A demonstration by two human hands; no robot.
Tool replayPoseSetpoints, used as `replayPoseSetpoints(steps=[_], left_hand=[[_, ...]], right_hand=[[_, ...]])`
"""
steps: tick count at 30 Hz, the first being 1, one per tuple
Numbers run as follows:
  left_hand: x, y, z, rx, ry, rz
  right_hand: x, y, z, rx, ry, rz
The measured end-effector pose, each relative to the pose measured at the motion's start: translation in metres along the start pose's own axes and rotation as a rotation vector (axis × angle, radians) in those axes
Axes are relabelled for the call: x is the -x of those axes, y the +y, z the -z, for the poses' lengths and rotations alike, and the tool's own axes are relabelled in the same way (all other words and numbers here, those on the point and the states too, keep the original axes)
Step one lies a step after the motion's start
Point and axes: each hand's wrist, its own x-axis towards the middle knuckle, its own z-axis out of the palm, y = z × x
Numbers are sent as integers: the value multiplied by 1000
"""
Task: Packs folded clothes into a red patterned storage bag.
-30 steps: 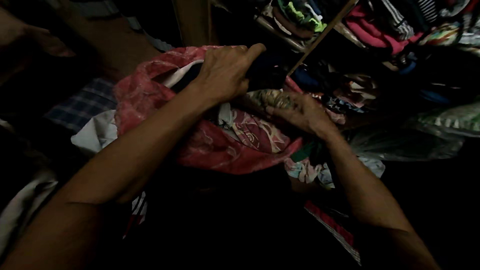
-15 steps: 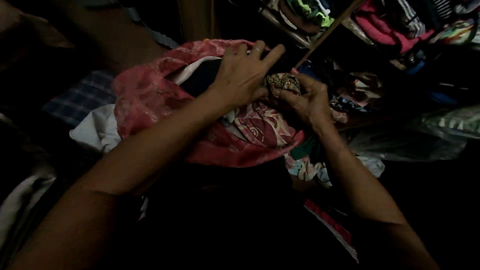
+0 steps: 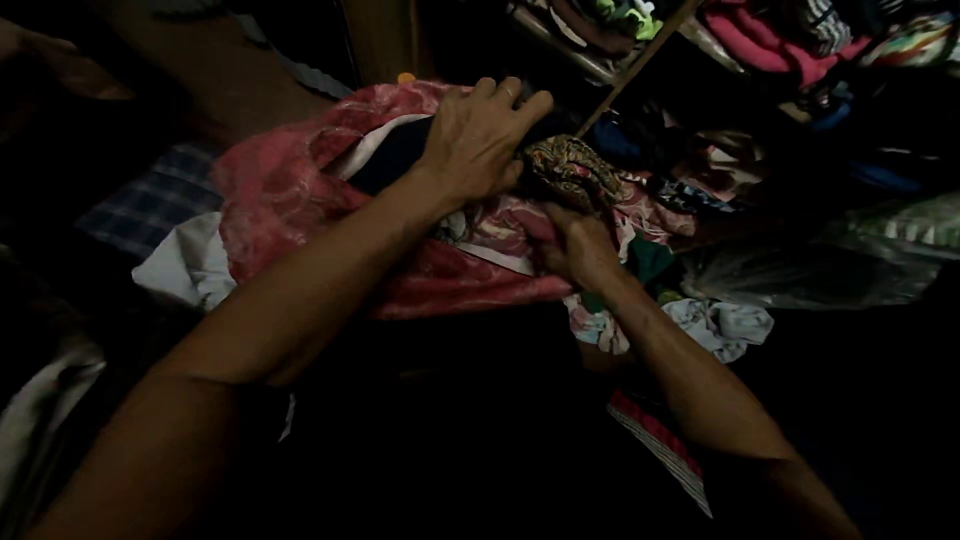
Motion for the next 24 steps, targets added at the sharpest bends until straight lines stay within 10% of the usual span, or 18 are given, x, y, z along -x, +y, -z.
replayPoseSetpoints(steps=[8,15,20,24], left_hand=[[0,-7,8,-5,29,25],[63,15,-19,-15,-16,-148],[95,7,16,72,51,-147],[136,0,52,-109,82,94]], right_hand=[[-7,1,17,-150,194,-69],[49,-1,1,-99,-293,17],[60,38,33,-253,474,175],[42,70,25,-271,253,-97]])
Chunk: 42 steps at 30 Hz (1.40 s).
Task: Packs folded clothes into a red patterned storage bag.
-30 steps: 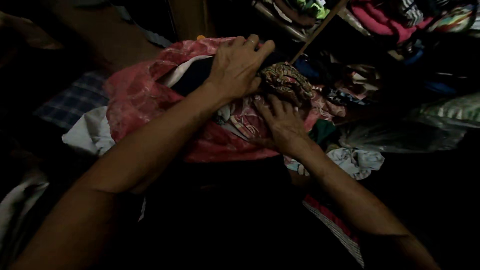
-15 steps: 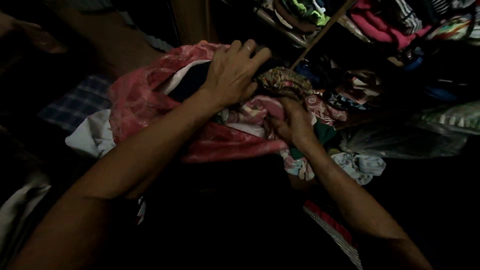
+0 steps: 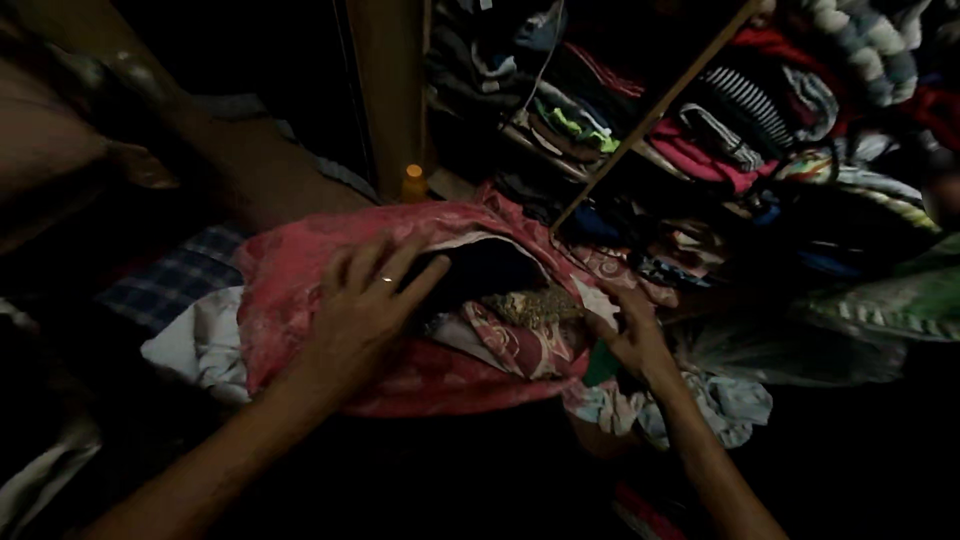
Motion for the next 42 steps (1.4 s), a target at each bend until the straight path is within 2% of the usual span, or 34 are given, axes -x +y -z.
replayPoseSetpoints(steps=[2,4,7,8,10,12,13,15,16,18,20,21,23,26,28,30,32,33,34,35,37,38,40,42], left_hand=[[18,-10,11,-41,-16,162],[38,-18,22,-71,-23,313],[68,-30,42,-66,-158,520],[77,-33,51,-50,-207,568],[95,-44,76,-60,-136,544],[100,-38,116,-48,105,430],[100,-31,131,-23,239,352],[107,-22,144,41,306,266],[111,-21,144,91,284,251],[124,-33,125,284,207,221],[122,-41,109,633,92,187],[118,-45,103,821,12,174],[110,-49,95,1041,-89,192],[102,-53,82,1271,-102,209],[97,-51,78,1412,-76,218],[94,-46,78,1456,-49,237],[93,-40,79,1446,-39,275],[92,-37,80,1437,-34,303],[91,-35,80,1427,-27,317],[90,-33,81,1420,-23,322],[87,-29,84,1381,3,351],[88,-26,88,1340,24,383],[94,-28,100,1212,51,454],[105,-41,111,1092,48,467]], right_hand=[[-11,9,-17,-149,-142,-97],[-19,15,-34,-229,-211,-140],[-39,3,-34,-10,-318,-236],[-41,-6,-26,55,-291,-233],[-38,-24,8,107,-70,-73],[-26,-29,57,61,270,193],[-19,-31,78,30,375,291],[-7,-27,98,-58,404,352],[-1,-22,98,-58,343,301],[4,-9,88,15,73,101],[1,8,74,42,-219,-5],[-1,15,71,20,-308,-18],[-2,22,70,-62,-350,-43],[-10,26,79,-87,-262,-57],[-12,33,93,-189,-259,42],[-17,47,107,-410,-292,163],[-29,63,109,-646,-349,412],[-50,73,120,-647,-687,674],[-31,40,103,-658,-552,604],[-6,-14,80,-621,-371,483],[4,-82,52,-519,-587,622],[5,-102,38,-493,-663,702],[9,-118,26,-433,-610,739],[11,-110,35,-360,-373,658]])
